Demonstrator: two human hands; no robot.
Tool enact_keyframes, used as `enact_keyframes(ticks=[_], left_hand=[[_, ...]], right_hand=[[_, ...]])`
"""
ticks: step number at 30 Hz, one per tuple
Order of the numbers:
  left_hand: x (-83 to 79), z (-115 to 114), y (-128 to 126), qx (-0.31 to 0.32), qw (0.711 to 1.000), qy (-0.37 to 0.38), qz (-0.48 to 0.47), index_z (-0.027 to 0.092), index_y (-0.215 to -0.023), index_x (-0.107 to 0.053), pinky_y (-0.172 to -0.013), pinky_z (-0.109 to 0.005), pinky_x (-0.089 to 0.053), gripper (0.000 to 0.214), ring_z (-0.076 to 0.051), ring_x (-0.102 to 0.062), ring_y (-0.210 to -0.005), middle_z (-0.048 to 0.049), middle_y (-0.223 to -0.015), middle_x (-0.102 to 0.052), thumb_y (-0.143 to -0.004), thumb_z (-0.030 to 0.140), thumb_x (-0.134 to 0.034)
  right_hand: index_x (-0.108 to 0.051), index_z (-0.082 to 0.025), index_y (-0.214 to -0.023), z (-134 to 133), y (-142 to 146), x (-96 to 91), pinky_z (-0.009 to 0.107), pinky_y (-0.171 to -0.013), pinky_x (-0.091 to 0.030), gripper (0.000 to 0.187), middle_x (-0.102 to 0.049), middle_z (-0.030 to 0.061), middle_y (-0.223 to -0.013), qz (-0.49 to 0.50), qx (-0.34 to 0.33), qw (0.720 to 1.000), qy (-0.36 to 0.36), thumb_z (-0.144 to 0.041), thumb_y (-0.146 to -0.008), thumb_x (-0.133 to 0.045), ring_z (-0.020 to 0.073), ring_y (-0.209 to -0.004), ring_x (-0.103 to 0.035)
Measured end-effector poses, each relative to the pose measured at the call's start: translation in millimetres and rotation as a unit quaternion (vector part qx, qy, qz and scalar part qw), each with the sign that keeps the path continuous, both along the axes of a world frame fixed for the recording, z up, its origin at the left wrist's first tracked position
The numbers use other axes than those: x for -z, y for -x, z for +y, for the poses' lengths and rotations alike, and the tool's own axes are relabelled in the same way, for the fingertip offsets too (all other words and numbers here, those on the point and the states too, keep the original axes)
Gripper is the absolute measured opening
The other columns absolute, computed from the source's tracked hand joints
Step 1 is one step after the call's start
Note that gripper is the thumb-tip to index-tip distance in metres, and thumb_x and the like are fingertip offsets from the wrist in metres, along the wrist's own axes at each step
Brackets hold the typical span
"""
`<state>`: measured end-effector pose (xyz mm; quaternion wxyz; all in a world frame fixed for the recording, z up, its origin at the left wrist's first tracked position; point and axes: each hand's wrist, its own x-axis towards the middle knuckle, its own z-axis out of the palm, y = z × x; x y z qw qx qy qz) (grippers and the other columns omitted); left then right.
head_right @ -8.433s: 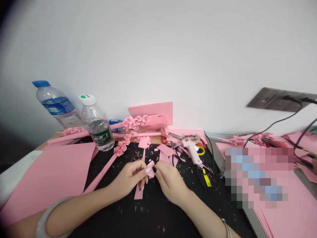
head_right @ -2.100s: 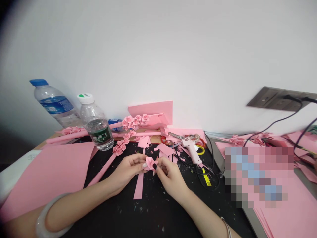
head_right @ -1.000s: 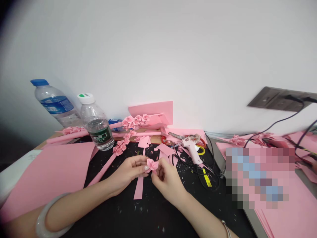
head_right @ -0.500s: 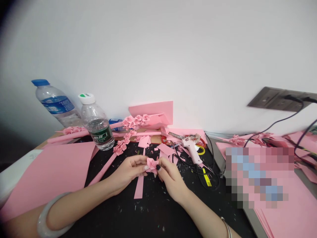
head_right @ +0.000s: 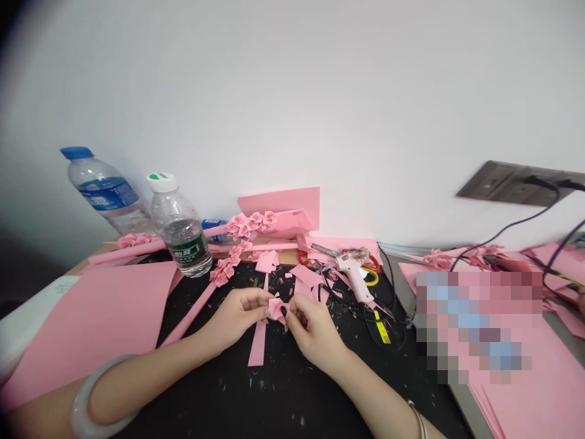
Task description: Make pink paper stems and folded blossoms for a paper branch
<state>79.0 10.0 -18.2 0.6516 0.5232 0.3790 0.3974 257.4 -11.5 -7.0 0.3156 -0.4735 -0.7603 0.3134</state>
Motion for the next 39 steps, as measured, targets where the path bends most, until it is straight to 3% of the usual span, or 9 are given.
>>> enact_keyframes(ticks=[6, 11, 16, 19, 23, 32, 39], left_hand=[[-5.0, -1.9, -1.2, 0.033, 0.998, 0.015, -0.047, 0.015, -0.087, -0.064, -0.076, -0.027, -0.048, 0.015, -0.016, -0.064, -0.081, -0.0037, -0.085, -0.069, -0.073, 0.019, -0.066], [-4.8, -4.3, -1.5, 0.036, 0.998, 0.041, -0.033, 0.013, -0.082, -0.064, -0.074, -0.029, -0.05, 0.016, -0.017, -0.066, -0.078, -0.005, -0.08, -0.07, -0.072, 0.024, -0.068], [-5.9, -4.4, -0.7, -0.009, 0.998, 0.061, -0.022, 0.014, -0.085, -0.064, -0.074, -0.03, -0.051, 0.02, -0.019, -0.066, -0.083, -0.0068, -0.085, -0.071, -0.072, 0.029, -0.067], [-7.4, -4.5, -1.3, -0.021, 0.997, 0.07, -0.02, 0.015, -0.087, -0.064, -0.075, -0.029, -0.051, 0.019, -0.018, -0.065, -0.083, -0.0061, -0.085, -0.071, -0.073, 0.027, -0.066], [-8.2, -6.1, -2.1, -0.005, 0.997, 0.067, -0.026, 0.015, -0.089, -0.063, -0.072, -0.027, -0.051, 0.018, -0.017, -0.063, -0.081, -0.0046, -0.081, -0.069, -0.075, 0.027, -0.065], [-10.0, -9.9, -2.8, 0.067, 0.993, 0.035, -0.092, 0.018, -0.108, -0.06, -0.085, -0.031, -0.046, 0.033, -0.021, -0.056, -0.103, -0.0075, -0.107, -0.064, -0.076, 0.021, -0.066], [-6.3, -7.8, -2.8, 0.017, 0.999, 0.005, -0.037, 0.016, -0.105, -0.062, -0.075, -0.03, -0.048, 0.033, -0.022, -0.06, -0.095, -0.0073, -0.1, -0.067, -0.074, 0.026, -0.067]], right_hand=[[-0.038, -0.02, -0.065, -0.5, 1.0, -1.1, 0.022, -0.047, -0.027, 0.023, -0.04, -0.0048, -0.055, 0.0, 0.009, 1.0, -0.009, -0.02, -0.088, -0.042, 0.0104, -0.048, -0.036], [-0.035, -0.02, -0.063, -1.4, 2.2, 0.0, 0.022, -0.047, -0.025, 0.025, -0.034, -0.0061, -0.054, -0.012, 0.023, 0.999, -0.027, -0.019, -0.086, -0.044, 0.0098, -0.048, -0.033], [-0.044, -0.02, -0.083, -4.0, 3.5, -1.3, 0.022, -0.048, -0.031, 0.003, -0.041, -0.0042, -0.064, 0.022, 0.074, 0.996, -0.052, -0.018, -0.085, -0.044, 0.0109, -0.051, -0.038], [-0.046, -0.02, -0.097, -7.1, 5.7, -2.8, 0.022, -0.049, -0.032, 0.018, -0.041, -0.0034, -0.069, 0.01, 0.064, 0.993, -0.095, -0.015, -0.081, -0.049, 0.0113, -0.053, -0.037], [-0.051, -0.021, -0.094, -9.2, 9.3, -2.5, 0.023, -0.051, -0.033, 0.02, -0.044, -0.0016, -0.071, -0.029, 0.039, 0.991, -0.124, -0.009, -0.078, -0.048, 0.0123, -0.058, -0.041], [-0.052, -0.02, -0.088, -8.2, 6.4, 2.8, 0.021, -0.048, -0.032, 0.012, -0.043, -0.0031, -0.065, -0.004, 0.063, 0.991, -0.118, -0.011, -0.081, -0.049, 0.0107, -0.053, -0.039], [-0.053, -0.02, -0.094, -7.3, 5.8, -3.7, 0.022, -0.048, -0.034, 0.017, -0.042, -0.0039, -0.064, -0.036, 0.01, 0.996, -0.078, -0.012, -0.079, -0.052, 0.0107, -0.051, -0.039]])
